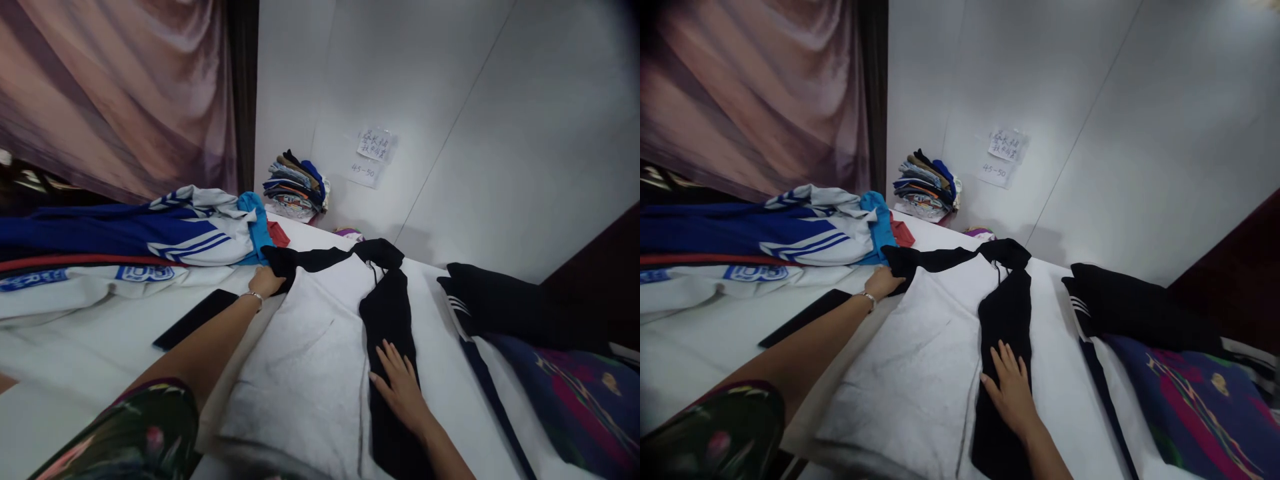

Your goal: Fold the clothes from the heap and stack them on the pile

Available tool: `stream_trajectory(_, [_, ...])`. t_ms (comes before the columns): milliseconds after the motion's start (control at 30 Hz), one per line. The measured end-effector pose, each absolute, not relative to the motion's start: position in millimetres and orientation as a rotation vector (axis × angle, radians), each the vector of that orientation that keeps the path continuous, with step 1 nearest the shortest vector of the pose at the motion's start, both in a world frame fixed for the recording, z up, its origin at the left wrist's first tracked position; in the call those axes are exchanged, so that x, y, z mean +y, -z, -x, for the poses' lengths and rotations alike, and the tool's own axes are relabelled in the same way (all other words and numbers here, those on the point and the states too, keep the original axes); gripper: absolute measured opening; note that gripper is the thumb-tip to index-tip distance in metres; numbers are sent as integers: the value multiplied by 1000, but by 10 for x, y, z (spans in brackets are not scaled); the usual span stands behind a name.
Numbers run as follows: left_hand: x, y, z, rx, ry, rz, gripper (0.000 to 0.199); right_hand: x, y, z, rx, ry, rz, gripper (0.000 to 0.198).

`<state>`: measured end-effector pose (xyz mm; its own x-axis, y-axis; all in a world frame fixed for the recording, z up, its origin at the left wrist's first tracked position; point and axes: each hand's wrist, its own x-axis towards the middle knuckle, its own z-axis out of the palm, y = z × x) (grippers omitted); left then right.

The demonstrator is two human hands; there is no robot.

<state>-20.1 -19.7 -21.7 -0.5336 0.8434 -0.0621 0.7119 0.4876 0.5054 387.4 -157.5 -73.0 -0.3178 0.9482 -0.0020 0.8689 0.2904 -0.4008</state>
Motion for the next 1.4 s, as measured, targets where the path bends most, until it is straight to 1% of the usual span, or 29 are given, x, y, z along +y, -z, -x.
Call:
stream_trajectory(133, [-20, 188, 265, 2360, -525, -1414, 37, -1580, 704, -3888, -2347, -467, 1703, 65])
stream_trajectory(200, [-4, 142, 291, 2350, -516, -1457, 30, -1569, 727, -3904, -2338, -471, 1698, 64])
stream_trajectory(267, [-41, 66, 308, 2373, -540, -1511, 29, -1556, 749, -3920, -2326, -486, 1685, 63])
stream_trajectory(400, [-186, -193, 371, 2433, -674, -1680, 32, -1536, 765, -3937, -2288, -555, 1657, 65])
stream_trajectory(500, [-242, -482, 480, 2510, -851, -1818, 31, -1525, 783, -3947, -2218, -633, 1639, 64])
stream_trajectory(600, [-229, -798, 546, 2554, -1170, -2069, 30, -1509, 795, -3964, -2097, -718, 1592, 62])
stream_trajectory(667, [-230, -962, 472, 2441, -1423, -2301, 29, -1502, 750, -3957, -1996, -792, 1560, 57])
stream_trajectory(733, [-284, -1035, 261, 2152, -1617, -2574, 27, -1504, 626, -3903, -1877, -850, 1522, 48])
stream_trajectory(800, [-417, -985, -75, 1693, -1682, -2878, 25, -1513, 432, -3783, -1752, -925, 1445, 45])
stream_trajectory(900, [-735, -705, -662, 889, -1516, -3230, 24, -1511, 135, -3497, -1485, -1223, 1185, 55])
stream_trajectory(967, [-960, -459, -985, 532, -1351, -3348, 24, -1488, 31, -3283, -1223, -1439, 999, 61])
stream_trajectory(1000, [-1056, -343, -1102, 475, -1319, -3333, 25, -1475, 20, -3184, -1091, -1498, 953, 61])
stream_trajectory(1033, [-1138, -241, -1184, 462, -1279, -3309, 25, -1464, 33, -3095, -980, -1538, 948, 58])
stream_trajectory(1100, [-1256, -92, -1249, 516, -1200, -3214, 28, -1459, 107, -2957, -826, -1607, 1008, 44])
stream_trajectory(1167, [-1328, -17, -1204, 554, -1104, -3117, 29, -1479, 189, -2875, -750, -1680, 1066, 31])
stream_trajectory(1233, [-1379, 10, -1086, 563, -1104, -3026, 31, -1508, 230, -2849, -697, -1703, 1083, 23])
stream_trajectory(1300, [-1420, 28, -931, 679, -1172, -2915, 32, -1516, 204, -2873, -630, -1672, 1095, 21])
stream_trajectory(1400, [-1461, 99, -663, 1126, -1239, -2599, 30, -1430, 34, -2989, -561, -1627, 1095, 22])
